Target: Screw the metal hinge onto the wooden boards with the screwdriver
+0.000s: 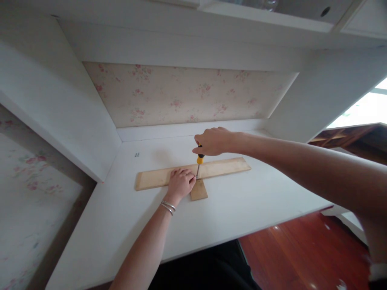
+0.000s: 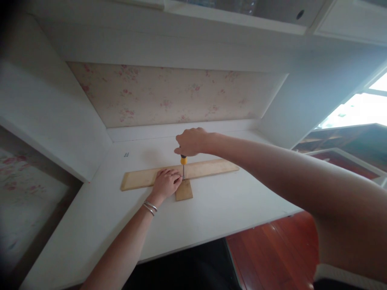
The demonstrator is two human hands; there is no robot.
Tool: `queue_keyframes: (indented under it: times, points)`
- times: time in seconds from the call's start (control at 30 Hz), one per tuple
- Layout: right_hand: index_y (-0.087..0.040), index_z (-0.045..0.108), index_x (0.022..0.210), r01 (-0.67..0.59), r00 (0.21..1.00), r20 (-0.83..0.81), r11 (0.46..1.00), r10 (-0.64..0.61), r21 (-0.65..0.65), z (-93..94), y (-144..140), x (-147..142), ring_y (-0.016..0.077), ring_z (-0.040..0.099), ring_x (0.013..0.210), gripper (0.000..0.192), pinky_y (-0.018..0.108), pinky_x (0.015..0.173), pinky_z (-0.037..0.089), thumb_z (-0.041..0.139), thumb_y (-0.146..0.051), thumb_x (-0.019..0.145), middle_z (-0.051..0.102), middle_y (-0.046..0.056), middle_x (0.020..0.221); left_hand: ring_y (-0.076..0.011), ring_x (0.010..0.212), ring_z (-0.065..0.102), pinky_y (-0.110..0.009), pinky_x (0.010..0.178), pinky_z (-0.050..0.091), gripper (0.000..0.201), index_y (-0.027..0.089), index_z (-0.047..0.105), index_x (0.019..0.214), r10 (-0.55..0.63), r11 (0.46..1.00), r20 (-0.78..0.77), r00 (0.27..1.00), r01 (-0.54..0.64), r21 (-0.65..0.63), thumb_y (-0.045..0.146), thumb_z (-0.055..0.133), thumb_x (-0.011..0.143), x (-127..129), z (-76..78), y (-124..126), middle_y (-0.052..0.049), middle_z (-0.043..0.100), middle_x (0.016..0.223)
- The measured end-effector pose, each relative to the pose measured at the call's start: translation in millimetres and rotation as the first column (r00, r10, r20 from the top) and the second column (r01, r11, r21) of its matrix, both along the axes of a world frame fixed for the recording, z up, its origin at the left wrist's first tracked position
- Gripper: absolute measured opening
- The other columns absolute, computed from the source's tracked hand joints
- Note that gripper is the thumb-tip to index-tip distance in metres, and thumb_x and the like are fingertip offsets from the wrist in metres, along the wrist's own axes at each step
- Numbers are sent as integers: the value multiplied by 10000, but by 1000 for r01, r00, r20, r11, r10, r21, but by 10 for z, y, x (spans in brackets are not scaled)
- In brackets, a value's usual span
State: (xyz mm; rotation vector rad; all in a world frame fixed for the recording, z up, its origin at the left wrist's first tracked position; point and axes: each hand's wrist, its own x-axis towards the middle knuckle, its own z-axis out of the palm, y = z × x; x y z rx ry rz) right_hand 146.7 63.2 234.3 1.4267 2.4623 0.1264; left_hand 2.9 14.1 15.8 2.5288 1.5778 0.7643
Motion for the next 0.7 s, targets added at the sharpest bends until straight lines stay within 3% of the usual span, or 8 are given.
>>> queue_keyframes:
  times: [0.13,0.23,0.33,0.43,0.5,0.6,0.7]
  points:
    - [-259,492,1249,-118,992,-53,983,112,-140,14,-2,7,248,599,772,605,314,597,380,588,-511,708,646,120,993,-199,1003,531,-398,936,320,237,268,698,857,-1,1000,4,1000,1,-5,306,466,887,0,2,2,-17,667,1041]
    - [-207,584,1138,-5,1000,-8,998,5,-65,32,-19,-24,297,601,810,612,353,626,393,482,-655,733,643,162,961,-198,1004,530,-399,945,316,238,265,698,857,9,1000,-10,1000,-9,1,301,464,887,4,12,1,-18,666,1047]
    - [-180,615,1080,2,1000,-9,1000,-2,-17,42,-29,-48,293,598,842,522,348,640,389,423,-580,805,640,180,974,-197,1005,530,-398,944,317,236,269,694,857,10,1000,-12,1000,-10,8,298,462,887,2,10,1,-10,668,1046]
    - [-239,543,1200,-102,994,-56,986,95,-135,58,-22,-50,223,597,750,506,301,599,372,572,-454,742,657,120,966,-197,1004,531,-397,933,325,227,273,691,851,9,1000,-2,1000,-9,17,299,467,884,-5,-12,3,1,666,1053]
    - [-219,565,1180,-58,998,-32,977,52,-207,69,-20,-59,211,593,677,553,304,589,373,598,-510,710,666,105,865,-198,1008,529,-398,935,323,224,274,690,852,6,1000,5,1000,-6,25,302,470,882,-7,-29,7,6,662,1068]
    - [-141,665,975,59,998,40,988,-54,-145,73,-18,-75,248,598,669,596,347,608,385,455,-654,756,649,142,746,-201,1014,528,-402,954,308,229,274,692,852,3,1000,9,1000,-3,27,305,467,884,-2,-41,11,6,661,1075]
    - [-175,643,1043,-30,999,22,997,32,-72,69,-5,-55,250,601,719,506,338,604,379,475,-571,777,664,141,832,-203,1015,528,-406,948,309,227,277,694,863,5,1000,12,1000,-5,16,303,469,884,1,-37,10,1,661,1076]
